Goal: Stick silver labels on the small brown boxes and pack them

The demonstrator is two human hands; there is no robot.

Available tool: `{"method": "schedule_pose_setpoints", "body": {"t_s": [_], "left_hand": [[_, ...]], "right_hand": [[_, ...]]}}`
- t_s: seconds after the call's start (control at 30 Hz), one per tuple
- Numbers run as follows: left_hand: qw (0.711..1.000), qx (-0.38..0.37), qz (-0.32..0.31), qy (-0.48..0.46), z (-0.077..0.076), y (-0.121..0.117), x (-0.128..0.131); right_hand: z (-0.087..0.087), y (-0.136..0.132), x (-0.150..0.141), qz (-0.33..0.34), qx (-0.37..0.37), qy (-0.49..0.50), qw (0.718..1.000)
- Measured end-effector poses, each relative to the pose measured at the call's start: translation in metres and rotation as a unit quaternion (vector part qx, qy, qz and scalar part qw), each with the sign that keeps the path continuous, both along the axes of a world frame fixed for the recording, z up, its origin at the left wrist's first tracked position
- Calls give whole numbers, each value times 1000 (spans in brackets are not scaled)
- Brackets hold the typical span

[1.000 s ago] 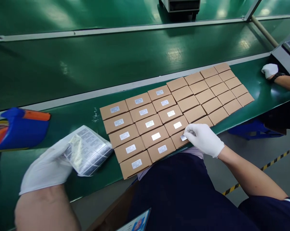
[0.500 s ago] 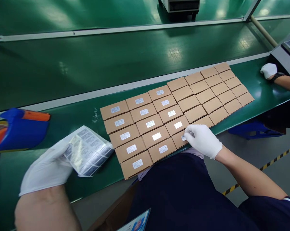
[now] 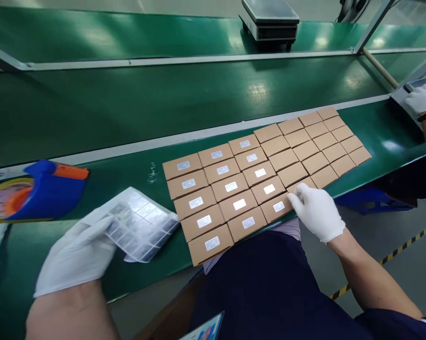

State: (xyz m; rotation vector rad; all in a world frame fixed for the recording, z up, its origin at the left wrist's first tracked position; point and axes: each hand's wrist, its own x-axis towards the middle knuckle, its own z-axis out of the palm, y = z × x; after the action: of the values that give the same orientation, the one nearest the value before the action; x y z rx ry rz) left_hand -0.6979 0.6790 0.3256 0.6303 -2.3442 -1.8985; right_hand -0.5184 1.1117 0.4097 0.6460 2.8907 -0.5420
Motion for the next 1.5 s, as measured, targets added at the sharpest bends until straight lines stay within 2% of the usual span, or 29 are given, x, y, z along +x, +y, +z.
{"method": "schedule_pose_setpoints", "body": {"t_s": [0.07, 0.13, 0.23, 0.37, 0.47, 0.57, 0.63, 0.73, 0.9, 1.07, 1.33, 1.5], "left_hand": [[1000, 7, 16, -1, 12, 0, 13], [1000, -7, 15, 16, 27, 2, 32], [999, -21, -32, 36, 45, 7, 66], [996, -6, -85, 40, 60, 14, 100], [993, 37, -101, 40, 67, 12, 108], [992, 90, -83, 33, 67, 6, 109], [992, 90, -73, 42, 64, 2, 110], [994, 48, -86, 54, 61, -3, 111], [987, -26, -130, 91, 68, -6, 107], [984, 11, -145, 102, 73, -2, 103], [985, 14, -160, 63, 71, 3, 100], [989, 29, -134, 51, 69, 9, 97]], "right_hand": [[7, -21, -13, 57, -88, 40, 994], [13, -50, -31, 142, -163, 65, 974], [18, -96, -64, 263, -245, 108, 927], [17, -152, -102, 362, -312, 172, 861], [11, -183, -122, 388, -356, 141, 838], [5, -201, -132, 372, -362, 87, 850], [3, -208, -135, 383, -358, 72, 849], [2, -214, -136, 398, -371, 53, 837], [2, -222, -135, 399, -380, 25, 834], [4, -225, -135, 398, -358, 90, 840], [2, -221, -137, 371, -381, 46, 845], [-3, -216, -137, 367, -356, 51, 858]]}}
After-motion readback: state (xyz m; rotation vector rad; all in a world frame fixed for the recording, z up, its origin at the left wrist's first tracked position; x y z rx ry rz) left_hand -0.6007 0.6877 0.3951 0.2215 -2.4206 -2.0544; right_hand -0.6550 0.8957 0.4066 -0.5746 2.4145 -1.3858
